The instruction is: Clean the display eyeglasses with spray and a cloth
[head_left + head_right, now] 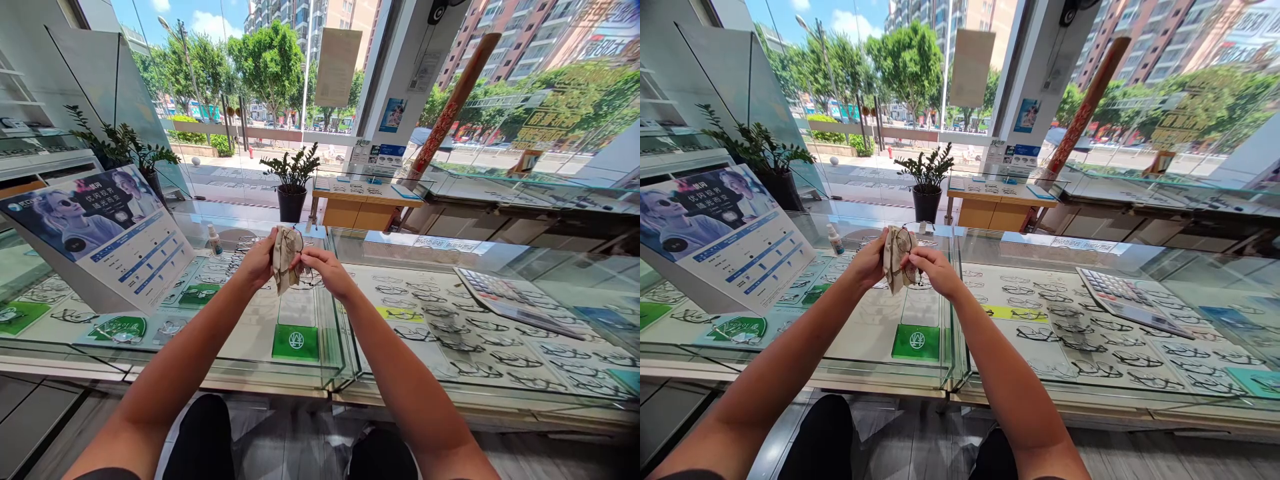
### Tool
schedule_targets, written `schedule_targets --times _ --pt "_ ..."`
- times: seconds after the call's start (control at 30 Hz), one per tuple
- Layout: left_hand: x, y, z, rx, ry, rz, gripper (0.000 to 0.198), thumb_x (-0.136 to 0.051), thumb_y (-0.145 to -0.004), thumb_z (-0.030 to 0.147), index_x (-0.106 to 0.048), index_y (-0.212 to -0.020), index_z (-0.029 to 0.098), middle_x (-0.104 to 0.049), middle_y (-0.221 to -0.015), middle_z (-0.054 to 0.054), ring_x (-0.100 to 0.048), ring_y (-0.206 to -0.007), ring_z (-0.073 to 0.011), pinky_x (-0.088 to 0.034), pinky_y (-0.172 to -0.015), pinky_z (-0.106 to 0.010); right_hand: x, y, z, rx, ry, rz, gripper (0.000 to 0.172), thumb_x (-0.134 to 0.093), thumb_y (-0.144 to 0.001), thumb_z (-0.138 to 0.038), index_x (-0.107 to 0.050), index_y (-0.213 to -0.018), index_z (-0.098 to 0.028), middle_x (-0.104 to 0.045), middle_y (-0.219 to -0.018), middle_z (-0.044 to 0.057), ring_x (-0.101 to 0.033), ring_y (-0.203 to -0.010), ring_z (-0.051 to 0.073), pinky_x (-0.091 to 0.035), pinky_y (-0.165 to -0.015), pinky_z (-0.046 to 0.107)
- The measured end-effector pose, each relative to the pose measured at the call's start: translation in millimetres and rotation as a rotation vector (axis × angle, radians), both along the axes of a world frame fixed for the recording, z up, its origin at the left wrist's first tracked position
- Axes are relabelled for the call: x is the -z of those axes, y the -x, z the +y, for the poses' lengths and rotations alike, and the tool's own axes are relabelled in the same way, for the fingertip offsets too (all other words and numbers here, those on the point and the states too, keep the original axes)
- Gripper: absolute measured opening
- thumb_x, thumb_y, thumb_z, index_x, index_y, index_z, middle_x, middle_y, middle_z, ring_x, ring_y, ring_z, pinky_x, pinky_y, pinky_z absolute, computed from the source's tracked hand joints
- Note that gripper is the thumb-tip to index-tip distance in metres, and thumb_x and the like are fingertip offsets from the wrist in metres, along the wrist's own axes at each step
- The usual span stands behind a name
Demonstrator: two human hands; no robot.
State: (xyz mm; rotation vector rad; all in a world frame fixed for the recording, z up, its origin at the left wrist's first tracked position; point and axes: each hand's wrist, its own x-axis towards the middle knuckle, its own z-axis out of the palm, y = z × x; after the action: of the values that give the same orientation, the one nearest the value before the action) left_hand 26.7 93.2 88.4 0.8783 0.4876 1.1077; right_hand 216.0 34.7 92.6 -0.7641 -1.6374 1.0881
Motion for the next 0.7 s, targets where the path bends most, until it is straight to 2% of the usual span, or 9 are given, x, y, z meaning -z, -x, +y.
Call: schedule_targets --times 0.07,0.17,0.3,0.43,0.57,0.7 --pt "-0.4 0.1 -0.1 0.004 -0.013 -0.002 0.042 -0.078 -0.105 0.051 -0.08 -0.118 0.011 -0.085 -0.109 -0.013 -0.082 -0.102 -0.0262 -0.067 -0.089 -0.035 1.4 0.7 0.6 -0.031 0.002 -0.012 0.04 -0.074 -0.099 -0.06 -0.084 -0.087 -0.024 -0.077 -0.088 0.004 -0.06 -0.085 0.022 -0.048 -0.086 0.037" --pt "-1.3 0.1 -1.9 0.023 -0.041 0.007 0.045 -0.081 -0.101 0.054 -0.081 -0.118 0.012 -0.085 -0.109 -0.014 -0.082 -0.101 -0.0266 -0.067 -0.089 -0.036 3.5 0.7 2.2 -0.004 0.008 -0.009 0.04 -0.074 -0.098 -0.062 -0.084 -0.087 -0.024 -0.076 -0.088 0.004 -0.059 -0.083 0.021 -0.048 -0.083 0.037" --pt "-2.5 0.5 -5.9 0.044 -0.098 0.041 0.048 -0.088 -0.095 0.055 -0.082 -0.115 0.012 -0.083 -0.098 -0.011 -0.078 -0.081 -0.022 -0.064 -0.075 -0.033 3.9 -1.6 3.4 0.027 0.03 0.032 0.039 -0.073 -0.1 -0.06 -0.083 -0.09 -0.024 -0.078 -0.093 0.004 -0.059 -0.084 0.021 -0.047 -0.083 0.036" --pt "-3.4 1.3 -9.7 0.094 -0.19 0.082 0.052 -0.095 -0.087 0.058 -0.083 -0.108 0.012 -0.079 -0.083 -0.007 -0.068 -0.062 -0.0153 -0.058 -0.063 -0.028 4.4 -3.0 4.5 -0.038 0.061 0.068 0.036 -0.074 -0.099 -0.057 -0.083 -0.091 -0.022 -0.077 -0.089 0.004 -0.063 -0.09 0.021 -0.048 -0.09 0.035" --pt "-5.2 2.7 -10.8 0.124 -0.235 0.116 0.057 -0.102 -0.079 0.056 -0.083 -0.105 0.01 -0.076 -0.076 -0.005 -0.067 -0.059 -0.0129 -0.056 -0.062 -0.024 7.2 -2.4 6.1 -0.1 0.104 0.106 0.037 -0.077 -0.098 -0.057 -0.082 -0.09 -0.022 -0.078 -0.09 0.005 -0.068 -0.096 0.023 -0.05 -0.097 0.037" --pt "-6.6 3.0 -11.3 0.13 -0.232 0.108 0.058 -0.104 -0.077 0.055 -0.081 -0.106 0.009 -0.076 -0.076 -0.004 -0.066 -0.059 -0.0121 -0.055 -0.06 -0.023 9.9 -1.9 6.8 -0.101 0.085 0.109 0.038 -0.077 -0.098 -0.058 -0.081 -0.089 -0.021 -0.077 -0.091 0.005 -0.067 -0.097 0.023 -0.05 -0.099 0.038"
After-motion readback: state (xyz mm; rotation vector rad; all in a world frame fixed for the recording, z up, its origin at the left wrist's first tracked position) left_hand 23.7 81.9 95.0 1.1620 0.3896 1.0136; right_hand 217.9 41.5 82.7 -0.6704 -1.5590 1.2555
